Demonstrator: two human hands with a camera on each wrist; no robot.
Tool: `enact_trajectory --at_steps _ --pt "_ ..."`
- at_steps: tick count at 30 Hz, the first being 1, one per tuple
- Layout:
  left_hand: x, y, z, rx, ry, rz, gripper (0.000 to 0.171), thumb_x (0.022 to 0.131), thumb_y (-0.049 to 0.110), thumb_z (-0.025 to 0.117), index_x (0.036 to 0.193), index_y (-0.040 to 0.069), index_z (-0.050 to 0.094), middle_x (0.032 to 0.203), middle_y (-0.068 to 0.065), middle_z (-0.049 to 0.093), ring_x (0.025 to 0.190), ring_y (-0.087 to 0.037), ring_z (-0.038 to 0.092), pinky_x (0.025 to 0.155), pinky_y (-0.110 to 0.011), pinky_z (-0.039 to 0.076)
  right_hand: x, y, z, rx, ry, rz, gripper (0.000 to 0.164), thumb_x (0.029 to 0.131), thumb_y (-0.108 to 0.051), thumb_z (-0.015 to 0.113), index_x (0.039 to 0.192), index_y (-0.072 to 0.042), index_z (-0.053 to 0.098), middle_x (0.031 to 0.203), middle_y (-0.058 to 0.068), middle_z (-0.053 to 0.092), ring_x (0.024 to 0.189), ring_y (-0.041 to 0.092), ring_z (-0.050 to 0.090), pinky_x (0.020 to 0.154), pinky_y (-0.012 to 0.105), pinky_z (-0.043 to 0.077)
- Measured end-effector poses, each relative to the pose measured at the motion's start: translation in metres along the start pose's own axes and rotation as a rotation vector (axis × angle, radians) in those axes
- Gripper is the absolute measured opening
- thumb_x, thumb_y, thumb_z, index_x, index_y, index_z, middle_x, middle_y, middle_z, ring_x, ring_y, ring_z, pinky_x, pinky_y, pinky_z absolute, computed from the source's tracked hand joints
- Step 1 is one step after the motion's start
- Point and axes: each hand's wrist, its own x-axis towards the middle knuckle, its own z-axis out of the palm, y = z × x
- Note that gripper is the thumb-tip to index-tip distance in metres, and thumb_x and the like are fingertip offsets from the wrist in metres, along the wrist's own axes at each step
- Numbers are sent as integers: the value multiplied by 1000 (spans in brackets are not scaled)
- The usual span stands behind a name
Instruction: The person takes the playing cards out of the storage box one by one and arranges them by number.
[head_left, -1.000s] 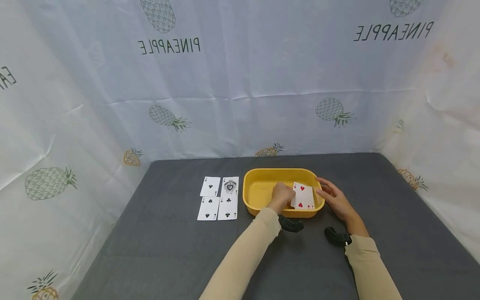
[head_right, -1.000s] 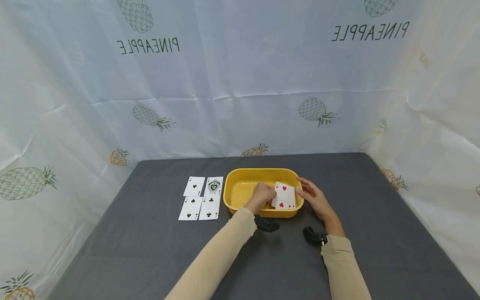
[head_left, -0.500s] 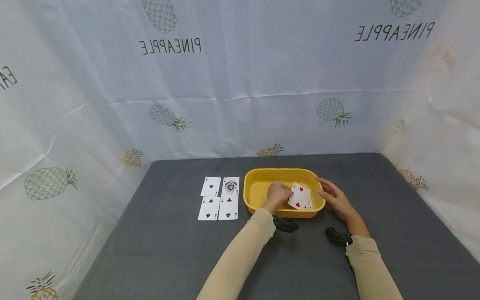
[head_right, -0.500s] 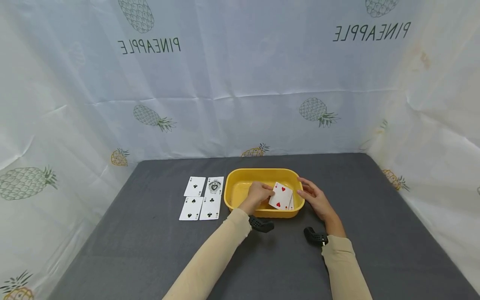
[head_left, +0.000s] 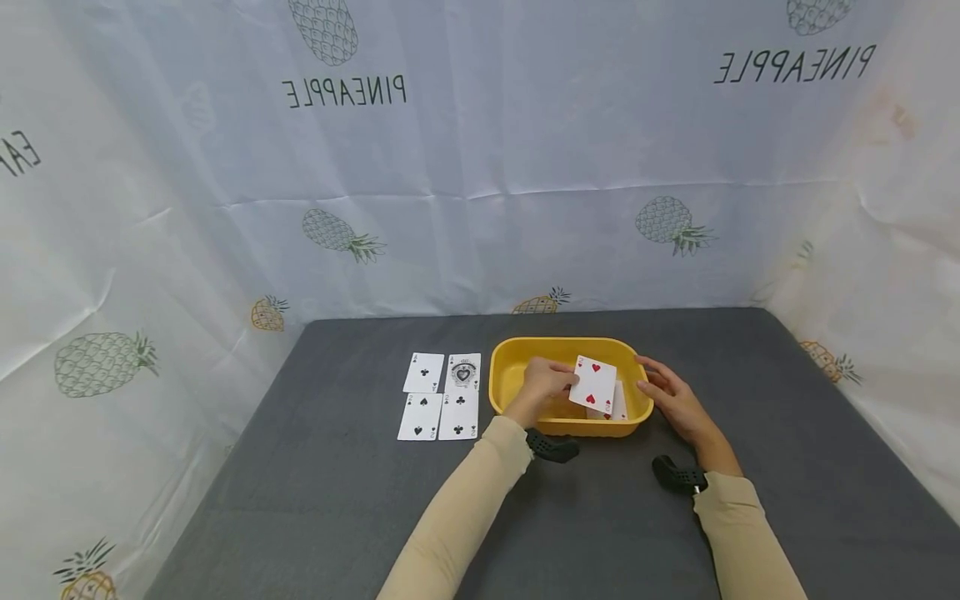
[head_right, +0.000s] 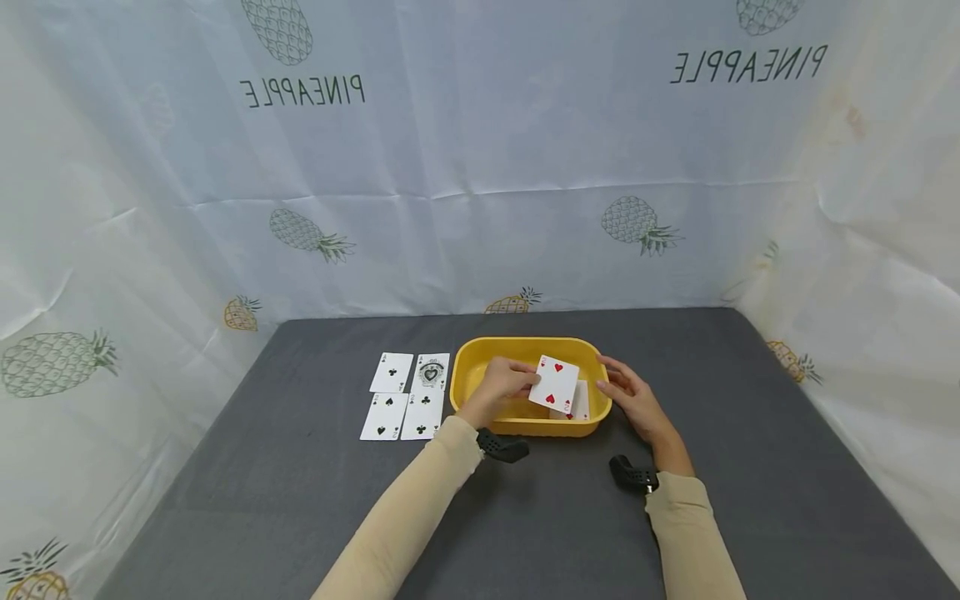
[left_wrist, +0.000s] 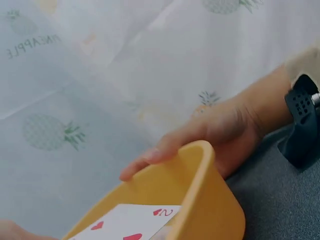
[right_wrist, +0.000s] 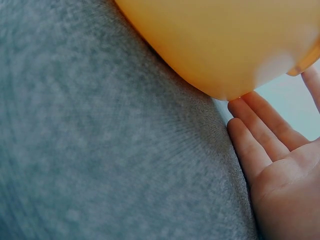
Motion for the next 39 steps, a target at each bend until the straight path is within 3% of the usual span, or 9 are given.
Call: enact_trajectory --at_steps 4,10,16,23,31,39 --pt "-6 2 -11 -32 -55 39 22 88 11 69 105 -1 70 107 -16 70 84 -20 70 88 -36 60 -1 0 -1 14 -10 -8 57 100 -24 52 150 -11 29 120 -19 48 104 -11 54 86 6 48" --pt "-16 7 -26 -32 -82 69 24 88 12 68 108 -1 70 111 -16 69 83 -18 69 94 -41 57 0 2 -1 1 0 -8 56 100 -24 52 150 -13 30 129 -10 46 104 -12 53 85 5 48" --pt "-21 10 -39 -20 -77 74 25 88 12 68 110 0 70 113 -15 69 85 -17 69 93 -38 58 0 2 -2 8 1 -15 54 100 -23 52 150 -14 32 123 -18 46 104 -13 54 85 5 48" --pt "-25 5 -60 -12 -73 84 28 88 13 69 112 -1 69 117 -18 67 93 -21 71 88 -33 59 -1 -1 0 -6 -4 -13 57 100 -25 52 151 -10 29 131 -4 47 103 -11 54 85 6 49" --pt "-27 -8 -94 34 -16 82 32 89 17 68 117 3 68 120 -16 66 97 -19 70 89 -31 59 -1 -1 1 16 -12 -28 57 100 -22 51 151 -9 28 120 -19 47 105 -10 54 85 5 48" --pt "-30 -16 -130 10 74 105 31 88 13 68 116 1 68 119 -19 67 86 -11 67 85 -30 60 -1 0 1 25 -8 -22 57 100 -24 52 150 -10 29 121 -18 47 104 -12 54 85 4 48"
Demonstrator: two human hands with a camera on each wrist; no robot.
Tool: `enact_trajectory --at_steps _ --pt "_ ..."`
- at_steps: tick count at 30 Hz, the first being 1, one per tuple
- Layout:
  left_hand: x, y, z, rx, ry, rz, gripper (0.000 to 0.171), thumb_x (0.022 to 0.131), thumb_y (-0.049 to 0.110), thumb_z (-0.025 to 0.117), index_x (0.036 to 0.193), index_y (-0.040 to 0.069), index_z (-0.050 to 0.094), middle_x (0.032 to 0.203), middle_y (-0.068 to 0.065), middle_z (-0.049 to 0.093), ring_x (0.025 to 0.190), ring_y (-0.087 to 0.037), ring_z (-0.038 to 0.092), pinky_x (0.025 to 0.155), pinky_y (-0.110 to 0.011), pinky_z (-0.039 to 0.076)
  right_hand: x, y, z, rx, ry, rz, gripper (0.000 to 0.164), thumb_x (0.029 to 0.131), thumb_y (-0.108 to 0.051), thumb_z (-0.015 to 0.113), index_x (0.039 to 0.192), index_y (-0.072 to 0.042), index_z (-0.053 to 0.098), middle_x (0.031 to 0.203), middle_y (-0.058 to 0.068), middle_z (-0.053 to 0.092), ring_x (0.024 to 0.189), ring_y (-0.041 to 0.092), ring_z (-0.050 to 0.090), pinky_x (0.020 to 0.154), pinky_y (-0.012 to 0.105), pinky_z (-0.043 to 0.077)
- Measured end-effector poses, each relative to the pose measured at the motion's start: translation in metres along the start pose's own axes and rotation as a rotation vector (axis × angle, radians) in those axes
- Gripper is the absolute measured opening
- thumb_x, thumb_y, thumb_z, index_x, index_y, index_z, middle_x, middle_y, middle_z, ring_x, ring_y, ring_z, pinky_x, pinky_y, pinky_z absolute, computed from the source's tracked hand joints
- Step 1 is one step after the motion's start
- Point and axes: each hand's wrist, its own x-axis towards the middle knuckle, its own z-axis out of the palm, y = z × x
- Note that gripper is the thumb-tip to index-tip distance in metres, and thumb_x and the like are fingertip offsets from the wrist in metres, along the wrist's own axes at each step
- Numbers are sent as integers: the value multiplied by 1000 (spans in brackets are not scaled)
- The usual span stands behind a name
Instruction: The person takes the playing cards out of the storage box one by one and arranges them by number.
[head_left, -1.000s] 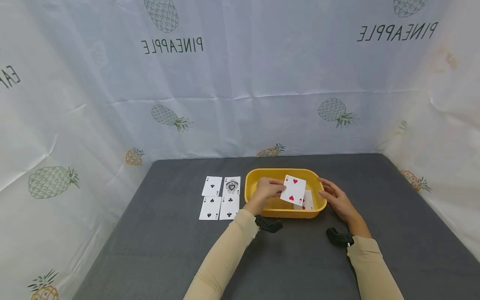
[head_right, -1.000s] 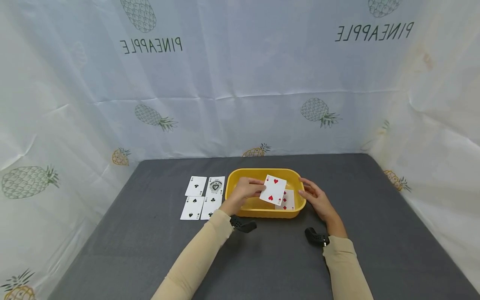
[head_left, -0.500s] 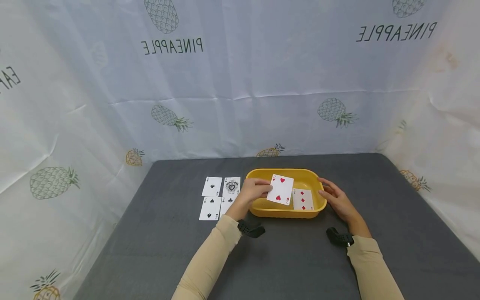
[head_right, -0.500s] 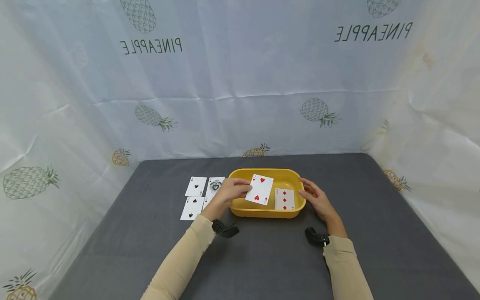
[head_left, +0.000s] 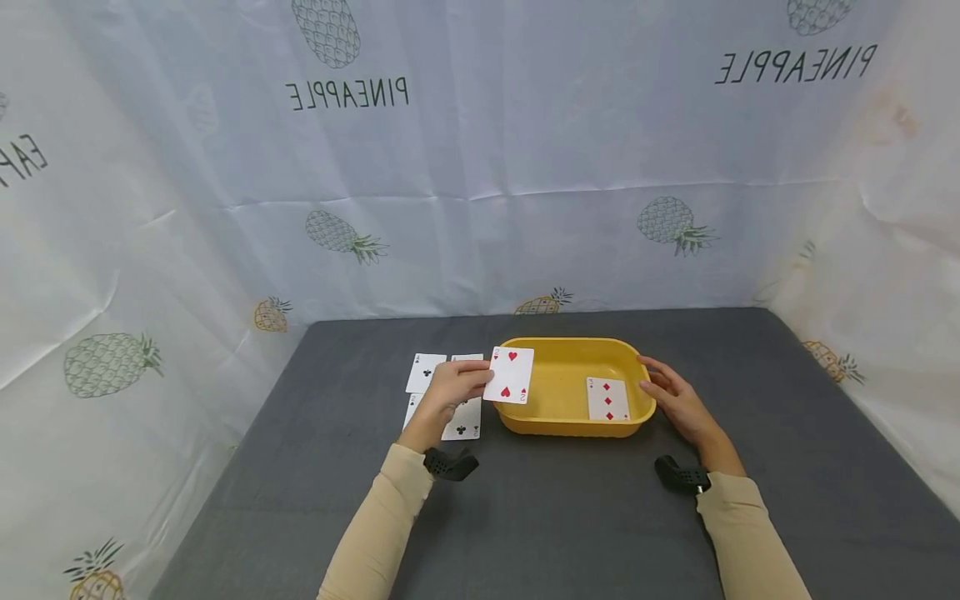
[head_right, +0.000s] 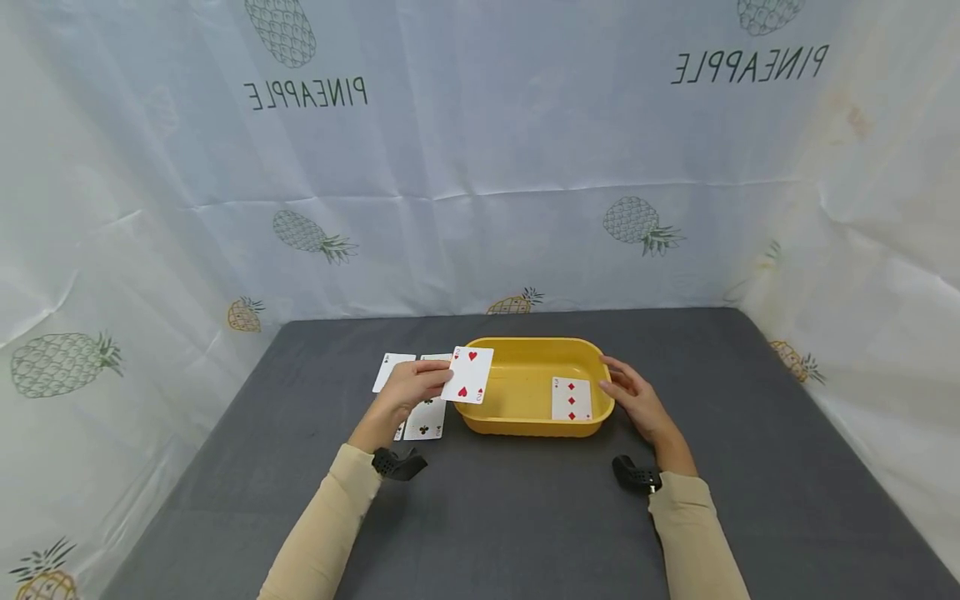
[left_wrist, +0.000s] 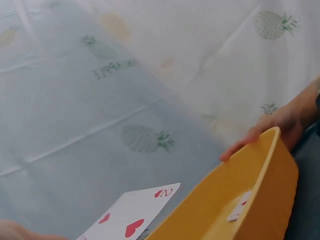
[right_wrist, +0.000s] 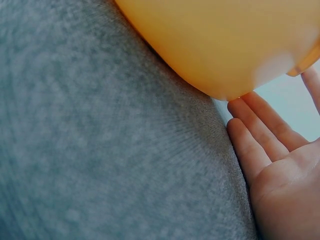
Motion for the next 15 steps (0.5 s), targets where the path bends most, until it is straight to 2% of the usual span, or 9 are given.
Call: enact_trajectory --at_steps 6,12,15 --pt "-2 -9 -22 -4 59 -12 32 87 11 68 116 -1 68 118 -21 67 81 -9 65 80 -27 60 0 -1 0 -11 10 11 57 100 -25 53 150 -10 30 128 -8 46 104 -13 53 85 4 47" --pt "-4 -22 -45 7 107 -38 34 88 11 68 119 -2 66 121 -22 65 83 -10 65 81 -28 60 1 -2 1 1 3 -3 57 100 -23 52 150 -10 30 118 -21 47 104 -12 54 85 5 48" --pt "-5 -27 -57 -3 120 -50 35 89 10 67 121 -4 64 123 -23 63 82 -10 65 81 -27 60 1 -1 2 -7 19 8 56 100 -22 53 150 -11 31 120 -18 48 103 -12 54 84 5 48"
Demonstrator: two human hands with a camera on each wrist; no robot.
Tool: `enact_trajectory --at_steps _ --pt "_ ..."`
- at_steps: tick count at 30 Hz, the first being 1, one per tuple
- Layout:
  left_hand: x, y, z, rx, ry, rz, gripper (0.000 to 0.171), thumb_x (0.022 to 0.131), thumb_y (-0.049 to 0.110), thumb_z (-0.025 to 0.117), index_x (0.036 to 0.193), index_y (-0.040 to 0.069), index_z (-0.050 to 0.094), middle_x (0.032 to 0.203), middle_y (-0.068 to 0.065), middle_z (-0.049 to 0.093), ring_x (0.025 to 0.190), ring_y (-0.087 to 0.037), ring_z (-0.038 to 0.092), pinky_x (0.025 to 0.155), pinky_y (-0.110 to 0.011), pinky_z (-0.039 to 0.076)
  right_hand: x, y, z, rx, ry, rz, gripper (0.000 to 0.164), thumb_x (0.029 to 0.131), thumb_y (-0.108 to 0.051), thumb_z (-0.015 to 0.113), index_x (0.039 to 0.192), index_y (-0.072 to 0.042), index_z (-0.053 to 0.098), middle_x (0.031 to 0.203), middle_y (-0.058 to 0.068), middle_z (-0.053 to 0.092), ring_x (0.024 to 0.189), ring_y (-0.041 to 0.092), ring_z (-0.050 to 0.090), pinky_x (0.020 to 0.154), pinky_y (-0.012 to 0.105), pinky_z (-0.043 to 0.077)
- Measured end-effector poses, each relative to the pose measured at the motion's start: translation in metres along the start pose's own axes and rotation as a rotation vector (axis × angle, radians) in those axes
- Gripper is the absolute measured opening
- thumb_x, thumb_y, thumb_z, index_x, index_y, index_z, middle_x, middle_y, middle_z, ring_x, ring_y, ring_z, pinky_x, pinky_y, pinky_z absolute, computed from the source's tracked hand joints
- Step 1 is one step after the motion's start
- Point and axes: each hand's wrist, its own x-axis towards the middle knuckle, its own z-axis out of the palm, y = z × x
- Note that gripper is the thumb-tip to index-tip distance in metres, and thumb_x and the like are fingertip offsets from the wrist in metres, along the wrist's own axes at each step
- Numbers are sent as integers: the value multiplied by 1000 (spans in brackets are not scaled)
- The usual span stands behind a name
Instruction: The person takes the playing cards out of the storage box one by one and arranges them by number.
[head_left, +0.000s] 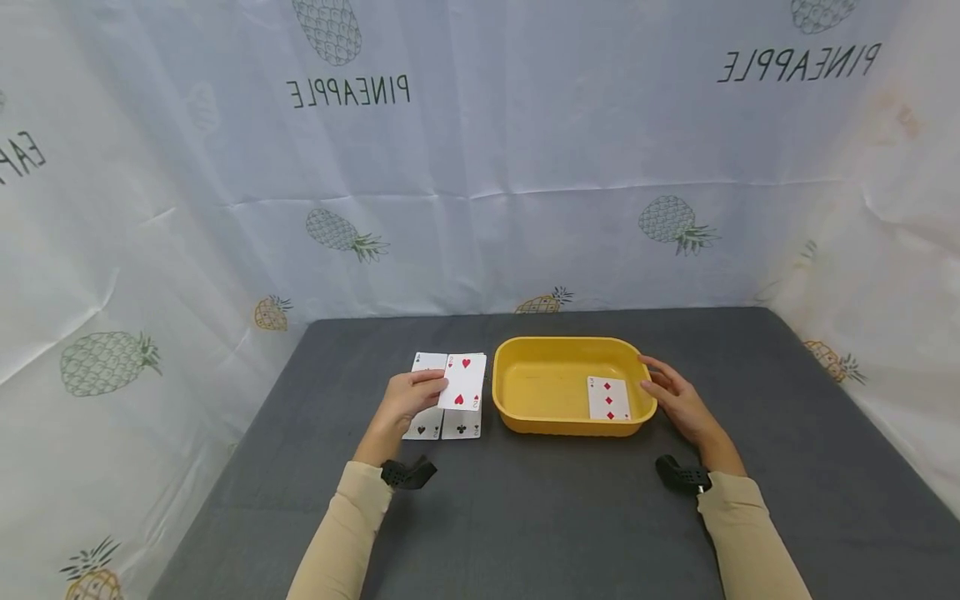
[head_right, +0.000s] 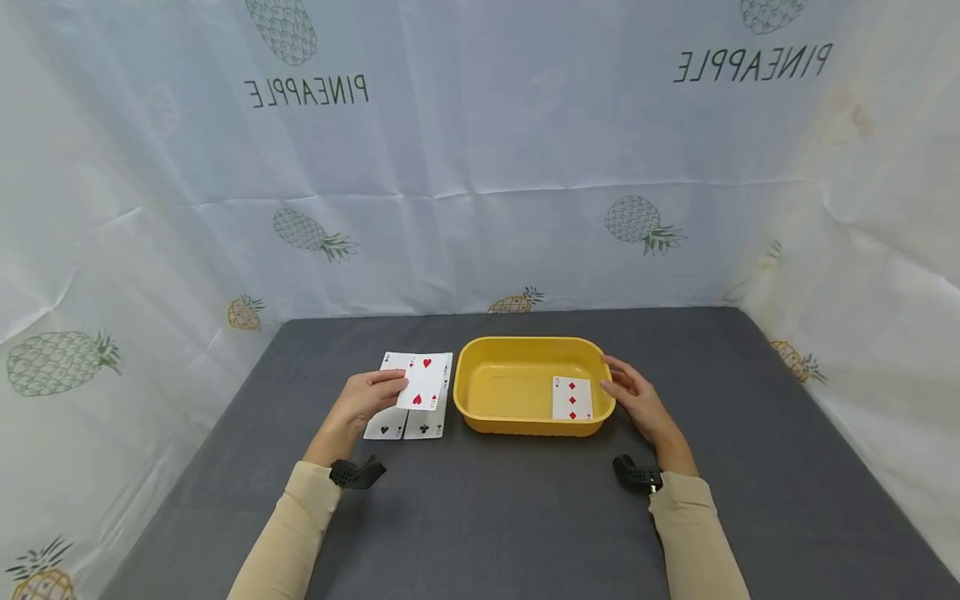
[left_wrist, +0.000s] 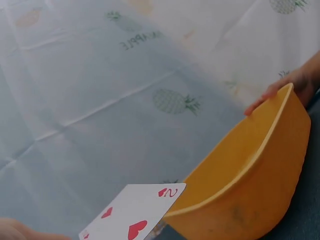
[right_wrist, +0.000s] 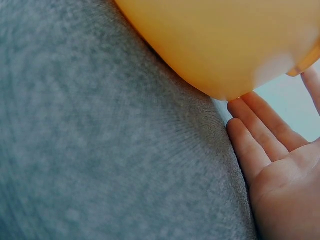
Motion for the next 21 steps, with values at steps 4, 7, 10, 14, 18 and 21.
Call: enact_trajectory --at_steps 4,7,10,14,18,21 --pt "2 -7 -16 23 18 -15 36 90 11 65 123 -4 62 126 -25 61 84 -10 65 80 -26 59 0 0 0 -20 7 27 57 100 -24 52 150 -12 29 137 11 46 101 -13 53 84 4 48" --pt "4 -14 -28 36 38 -43 37 91 11 65 125 -3 61 128 -24 61 84 -9 64 78 -23 58 -1 -1 0 -25 -5 31 58 100 -25 51 151 -11 27 146 29 33 101 -14 52 84 3 47" --pt "6 -20 -39 39 50 -60 39 91 11 65 126 -3 60 128 -23 60 83 -7 63 73 -19 57 -1 -2 0 -21 -5 24 58 100 -24 51 151 -10 27 145 26 36 102 -13 52 84 4 47" --pt "7 -26 -53 49 71 -73 40 90 13 66 126 -3 60 127 -22 62 79 -4 62 67 -15 54 -2 -3 0 -23 3 21 58 100 -23 51 151 -9 27 135 6 46 102 -13 53 85 4 48" --pt "10 -34 -64 67 97 -97 41 89 12 66 126 -4 60 127 -22 61 77 -4 62 65 -14 53 -2 -3 1 -25 5 31 58 100 -25 51 151 -10 27 138 14 44 101 -13 53 84 4 47" --pt "13 -39 -72 78 109 -116 41 90 12 65 127 -4 59 130 -24 59 80 -5 62 67 -14 53 -1 -2 1 -28 6 33 58 100 -26 51 151 -10 27 145 27 35 101 -14 52 84 3 47"
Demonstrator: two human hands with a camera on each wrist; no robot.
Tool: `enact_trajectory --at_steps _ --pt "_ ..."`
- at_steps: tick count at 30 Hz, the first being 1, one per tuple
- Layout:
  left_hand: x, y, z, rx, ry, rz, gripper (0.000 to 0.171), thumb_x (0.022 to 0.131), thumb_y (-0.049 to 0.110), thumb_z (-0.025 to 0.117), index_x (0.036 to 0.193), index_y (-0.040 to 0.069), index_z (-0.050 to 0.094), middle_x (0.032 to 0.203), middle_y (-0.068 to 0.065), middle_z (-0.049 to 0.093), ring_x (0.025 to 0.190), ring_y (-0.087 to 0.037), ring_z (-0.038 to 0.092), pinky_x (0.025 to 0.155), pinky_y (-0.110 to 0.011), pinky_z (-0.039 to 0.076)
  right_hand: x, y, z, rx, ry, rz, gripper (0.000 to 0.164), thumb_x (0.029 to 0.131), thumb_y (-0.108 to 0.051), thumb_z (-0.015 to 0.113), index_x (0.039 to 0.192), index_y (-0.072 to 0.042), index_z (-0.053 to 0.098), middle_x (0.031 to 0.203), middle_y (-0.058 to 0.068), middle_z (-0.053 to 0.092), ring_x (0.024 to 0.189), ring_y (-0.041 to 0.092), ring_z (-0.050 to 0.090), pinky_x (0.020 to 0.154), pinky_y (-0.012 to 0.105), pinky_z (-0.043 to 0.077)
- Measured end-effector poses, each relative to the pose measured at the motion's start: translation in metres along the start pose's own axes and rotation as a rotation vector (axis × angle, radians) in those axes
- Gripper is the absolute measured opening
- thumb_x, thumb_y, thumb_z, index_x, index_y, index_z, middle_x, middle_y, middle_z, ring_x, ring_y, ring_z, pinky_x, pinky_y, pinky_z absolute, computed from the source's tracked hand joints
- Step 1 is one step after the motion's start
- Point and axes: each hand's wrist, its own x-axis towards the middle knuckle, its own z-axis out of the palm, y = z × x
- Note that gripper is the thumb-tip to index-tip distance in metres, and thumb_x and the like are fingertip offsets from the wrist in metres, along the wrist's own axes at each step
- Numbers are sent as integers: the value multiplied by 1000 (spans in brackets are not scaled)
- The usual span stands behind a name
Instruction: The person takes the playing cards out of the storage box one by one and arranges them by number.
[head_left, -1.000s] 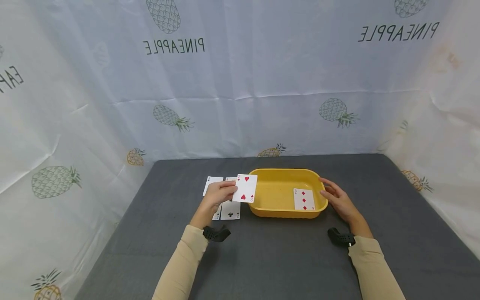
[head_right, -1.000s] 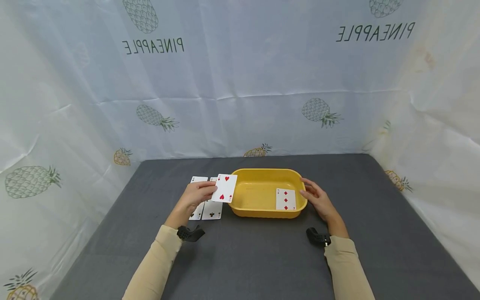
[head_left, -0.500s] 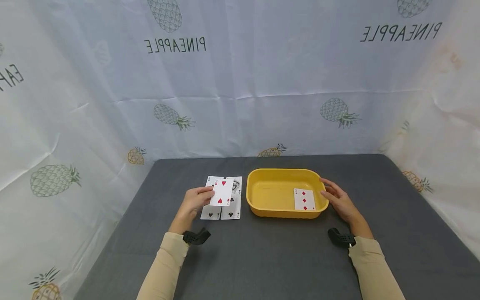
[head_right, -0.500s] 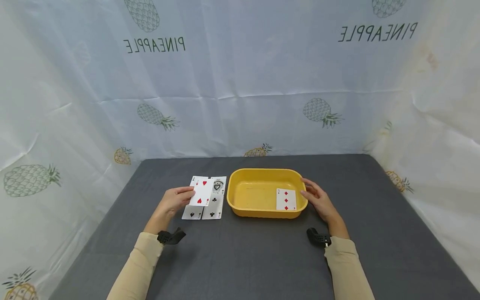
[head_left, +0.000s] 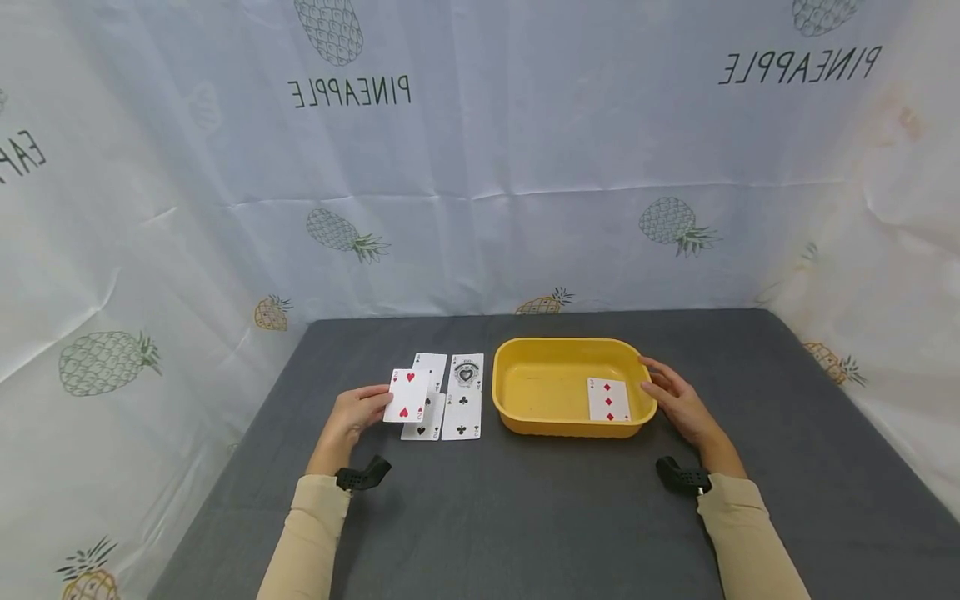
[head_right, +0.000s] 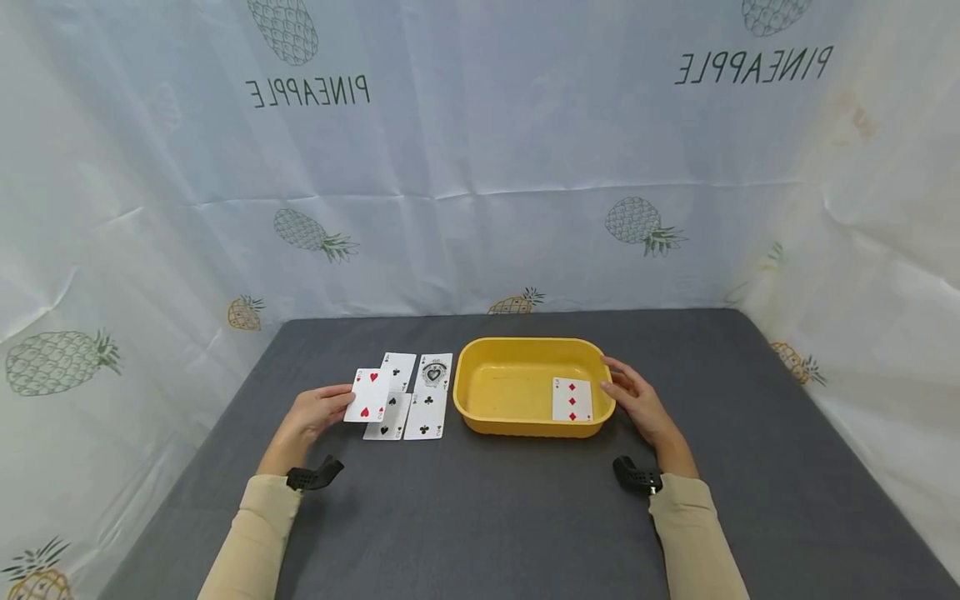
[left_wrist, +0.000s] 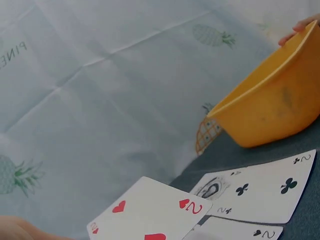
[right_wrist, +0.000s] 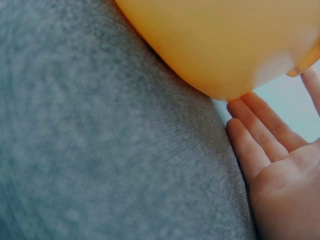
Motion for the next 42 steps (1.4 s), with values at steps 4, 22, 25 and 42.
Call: enact_trajectory --at_steps 4,22,25,42 --pt "3 -4 -8 -4 24 -32 42 88 15 69 125 -2 61 126 -22 62 81 -7 62 66 -15 53 2 2 0 -4 -1 -8 58 100 -27 51 151 -11 27 146 29 33 102 -15 53 85 3 47" --pt "9 -30 -26 10 84 -108 37 93 7 58 126 -8 57 123 -23 59 74 -4 57 57 -10 46 4 5 -3 30 -25 -42 56 100 -23 52 150 -13 30 120 -20 46 103 -13 53 85 5 48" --pt "9 -31 -26 23 108 -80 34 91 6 60 122 -9 59 106 -16 65 69 -3 56 56 -12 46 4 4 -3 24 -20 -36 56 100 -24 52 151 -12 30 123 -15 47 103 -13 53 85 5 49" --pt "2 -31 -18 181 345 53 27 79 9 73 102 -6 71 102 -25 70 58 -4 54 49 -13 43 1 5 -3 6 -11 -11 58 101 -25 51 152 -13 27 146 29 32 102 -13 52 85 4 47"
